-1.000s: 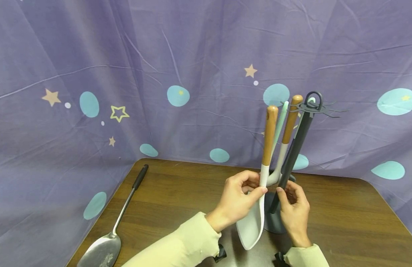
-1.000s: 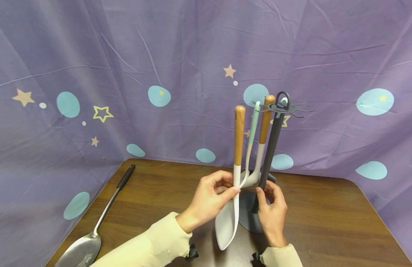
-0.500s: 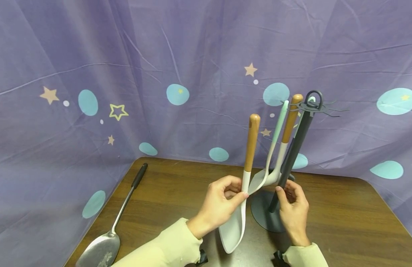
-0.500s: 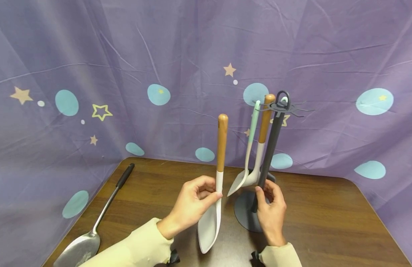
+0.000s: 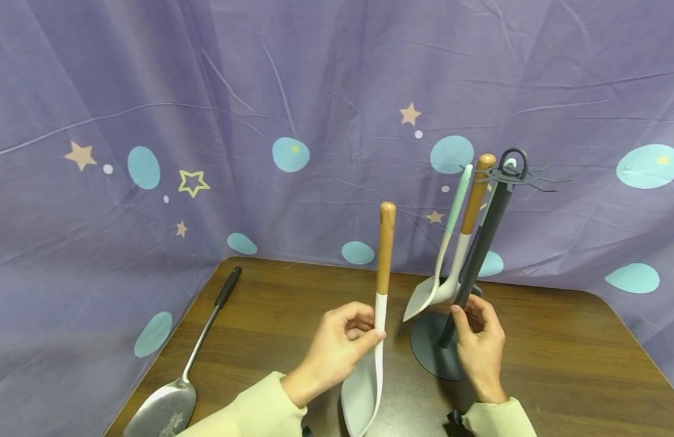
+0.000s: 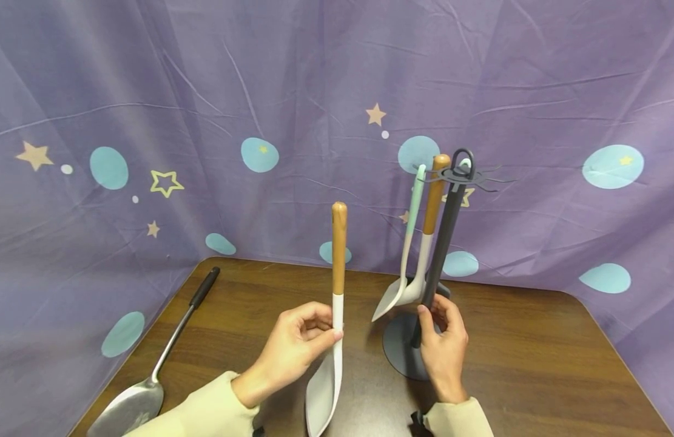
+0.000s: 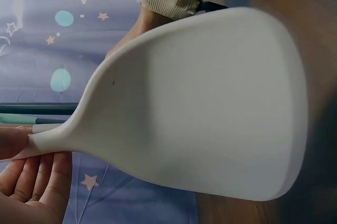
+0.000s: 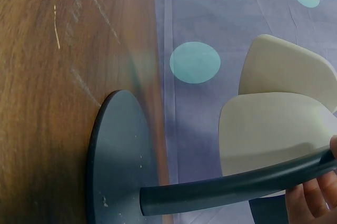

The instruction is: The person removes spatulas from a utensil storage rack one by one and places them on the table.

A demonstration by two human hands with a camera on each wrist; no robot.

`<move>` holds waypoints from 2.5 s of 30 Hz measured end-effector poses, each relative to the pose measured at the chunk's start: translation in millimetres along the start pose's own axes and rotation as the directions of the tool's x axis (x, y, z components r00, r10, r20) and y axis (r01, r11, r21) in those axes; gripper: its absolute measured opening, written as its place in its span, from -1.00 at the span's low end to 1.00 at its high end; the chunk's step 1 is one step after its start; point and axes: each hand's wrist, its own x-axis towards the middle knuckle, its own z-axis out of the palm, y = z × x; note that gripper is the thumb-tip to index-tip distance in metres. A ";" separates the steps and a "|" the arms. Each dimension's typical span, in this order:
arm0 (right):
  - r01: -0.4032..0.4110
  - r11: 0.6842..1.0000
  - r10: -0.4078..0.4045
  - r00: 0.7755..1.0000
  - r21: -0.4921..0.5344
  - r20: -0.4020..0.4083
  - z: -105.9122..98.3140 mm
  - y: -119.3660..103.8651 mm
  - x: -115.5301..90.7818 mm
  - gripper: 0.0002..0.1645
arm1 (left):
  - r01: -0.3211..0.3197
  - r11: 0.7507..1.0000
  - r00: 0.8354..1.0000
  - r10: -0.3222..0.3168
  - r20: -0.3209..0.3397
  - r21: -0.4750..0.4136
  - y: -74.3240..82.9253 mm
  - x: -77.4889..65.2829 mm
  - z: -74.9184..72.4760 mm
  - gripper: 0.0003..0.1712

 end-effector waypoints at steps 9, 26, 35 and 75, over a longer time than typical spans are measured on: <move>0.005 1.000 -0.005 1.000 0.005 0.006 -0.3 0.6 -0.5 -0.70 | 0.022 0.997 1.000 -0.021 -0.022 0.076 0.4 -17.7 -19.1 -0.82; -0.001 1.000 0.001 1.000 -0.008 -0.003 -0.3 0.8 0.0 -0.69 | 0.172 0.969 0.983 -0.159 -0.086 0.175 4.8 -43.2 -59.9 -0.80; 0.003 1.000 -0.003 1.000 -0.001 -0.003 0.8 0.8 -0.4 -0.69 | 0.190 0.963 0.978 -0.169 -0.120 0.193 4.1 -54.1 -79.7 -0.81; -0.010 1.000 0.010 1.000 0.016 -0.001 0.5 3.0 -1.9 -0.71 | 0.435 0.745 0.899 -0.329 -0.290 0.506 -27.2 -53.5 -156.0 -0.80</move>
